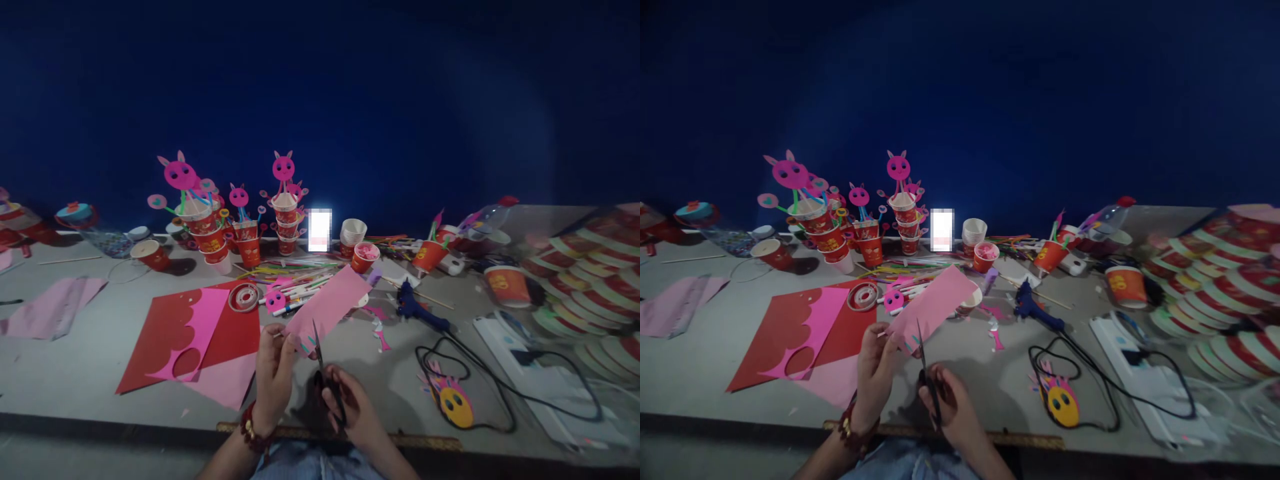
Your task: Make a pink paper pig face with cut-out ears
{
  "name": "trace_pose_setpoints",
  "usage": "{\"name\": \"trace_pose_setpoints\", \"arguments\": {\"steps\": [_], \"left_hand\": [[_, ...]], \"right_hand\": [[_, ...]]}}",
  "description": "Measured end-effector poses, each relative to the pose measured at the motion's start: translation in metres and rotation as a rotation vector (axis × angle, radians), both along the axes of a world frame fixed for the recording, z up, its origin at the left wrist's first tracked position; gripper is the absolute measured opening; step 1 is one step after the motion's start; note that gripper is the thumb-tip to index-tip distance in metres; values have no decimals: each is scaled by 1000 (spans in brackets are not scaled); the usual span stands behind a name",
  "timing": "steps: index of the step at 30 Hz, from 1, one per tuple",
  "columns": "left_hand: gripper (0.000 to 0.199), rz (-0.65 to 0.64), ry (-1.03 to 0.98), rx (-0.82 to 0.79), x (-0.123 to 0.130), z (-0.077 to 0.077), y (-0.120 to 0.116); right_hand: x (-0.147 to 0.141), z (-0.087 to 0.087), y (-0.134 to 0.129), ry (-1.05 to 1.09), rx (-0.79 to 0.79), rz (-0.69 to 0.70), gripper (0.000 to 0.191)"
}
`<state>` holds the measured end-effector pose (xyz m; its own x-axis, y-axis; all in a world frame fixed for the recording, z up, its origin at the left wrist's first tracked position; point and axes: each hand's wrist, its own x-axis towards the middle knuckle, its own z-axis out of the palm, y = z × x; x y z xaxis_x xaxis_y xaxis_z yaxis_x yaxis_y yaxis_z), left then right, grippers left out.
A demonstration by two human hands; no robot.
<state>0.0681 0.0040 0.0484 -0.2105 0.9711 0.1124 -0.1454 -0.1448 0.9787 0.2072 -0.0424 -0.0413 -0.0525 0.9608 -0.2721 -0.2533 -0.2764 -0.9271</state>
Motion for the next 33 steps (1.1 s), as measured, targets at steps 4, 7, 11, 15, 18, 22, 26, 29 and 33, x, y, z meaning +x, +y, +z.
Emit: {"name": "trace_pose_setpoints", "arguments": {"steps": [4, 7, 11, 15, 18, 22, 26, 29, 33], "left_hand": [[27, -17, -33, -27, -2, -1, 1], [28, -37, -70, -49, -4, -1, 1], [26, -30, -32, -57, -9, 0, 2], [27, -67, -17, -65, -14, -2, 2], [24, -119, -34, -54, -17, -1, 3], [21, -132, -51, -33, -17, 3, 3], [23, -154, -87, -47, -19, 4, 3], [24, -160, -58, -49, -22, 3, 4], [21, -204, -56, -33, -25, 4, 6]], "right_hand": [[0, 8, 3, -1, -7, -96, 67], [2, 19, 6, -4, 1, -12, 61], [7, 31, 9, -39, -35, 78, 60], [11, 41, 11, -70, -45, 133, 62], [11, 52, 12, -69, -48, 176, 61], [11, 65, 13, -48, -36, 189, 61], [10, 64, 15, -62, -22, 219, 58], [10, 61, 15, -83, -11, 238, 59], [13, 58, 15, -119, 0, 263, 58]]}}
